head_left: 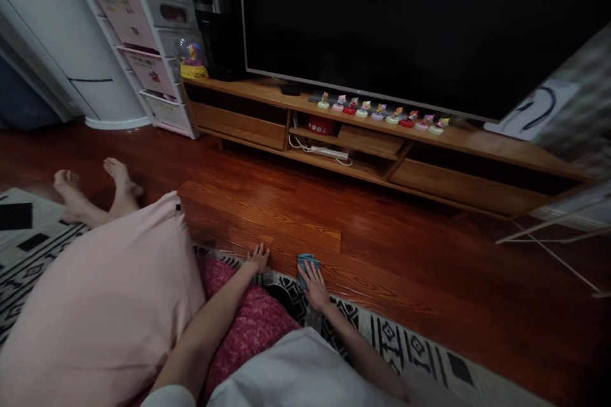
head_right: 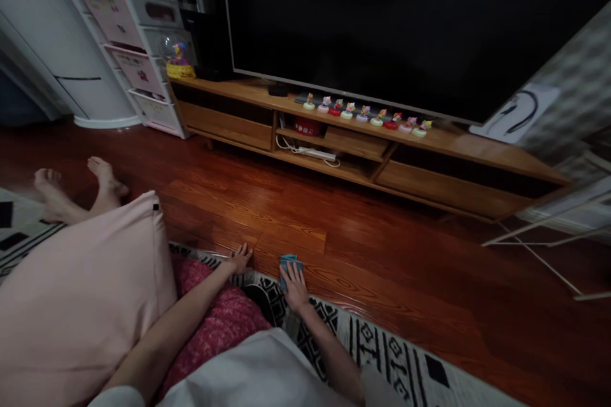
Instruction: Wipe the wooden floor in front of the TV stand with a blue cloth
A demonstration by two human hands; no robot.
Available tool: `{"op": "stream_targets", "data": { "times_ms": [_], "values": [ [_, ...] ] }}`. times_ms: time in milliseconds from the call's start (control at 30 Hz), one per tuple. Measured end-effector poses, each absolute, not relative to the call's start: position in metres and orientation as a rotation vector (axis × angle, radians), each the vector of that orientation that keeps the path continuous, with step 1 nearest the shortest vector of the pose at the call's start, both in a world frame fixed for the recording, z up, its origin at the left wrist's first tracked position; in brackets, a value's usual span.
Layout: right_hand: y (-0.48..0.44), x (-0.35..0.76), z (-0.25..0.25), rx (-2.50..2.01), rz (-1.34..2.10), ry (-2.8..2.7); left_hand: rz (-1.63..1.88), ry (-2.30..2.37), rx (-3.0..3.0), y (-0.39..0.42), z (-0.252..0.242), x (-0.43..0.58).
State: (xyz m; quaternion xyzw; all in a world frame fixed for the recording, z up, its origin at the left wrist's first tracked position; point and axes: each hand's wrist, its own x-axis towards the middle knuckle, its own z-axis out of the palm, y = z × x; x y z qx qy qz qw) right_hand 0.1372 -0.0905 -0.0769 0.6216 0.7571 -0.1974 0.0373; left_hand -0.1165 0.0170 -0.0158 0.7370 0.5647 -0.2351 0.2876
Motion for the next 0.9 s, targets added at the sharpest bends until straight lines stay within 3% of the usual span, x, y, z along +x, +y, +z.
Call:
{"op": "stream_targets", "data": {
  "times_ms": [333, 700, 900],
  "values": [
    [0.031, 0.117, -0.019, 2.056, -0.637, 2.122, -0.614, 1.507, 1.980, 0.018, -0.009, -0.119],
    [-0.077, 0.119, -0.062, 1.797, -0.641, 2.387, -0.572, 1.506, 1.949, 0.018, -0.018, -0.116],
    [-0.016, 0.124, -0.034, 1.958, -0.651, 2.238, -0.594, 1.499, 1.976, 0.018, -0.012, -0.118]
  ]
}}
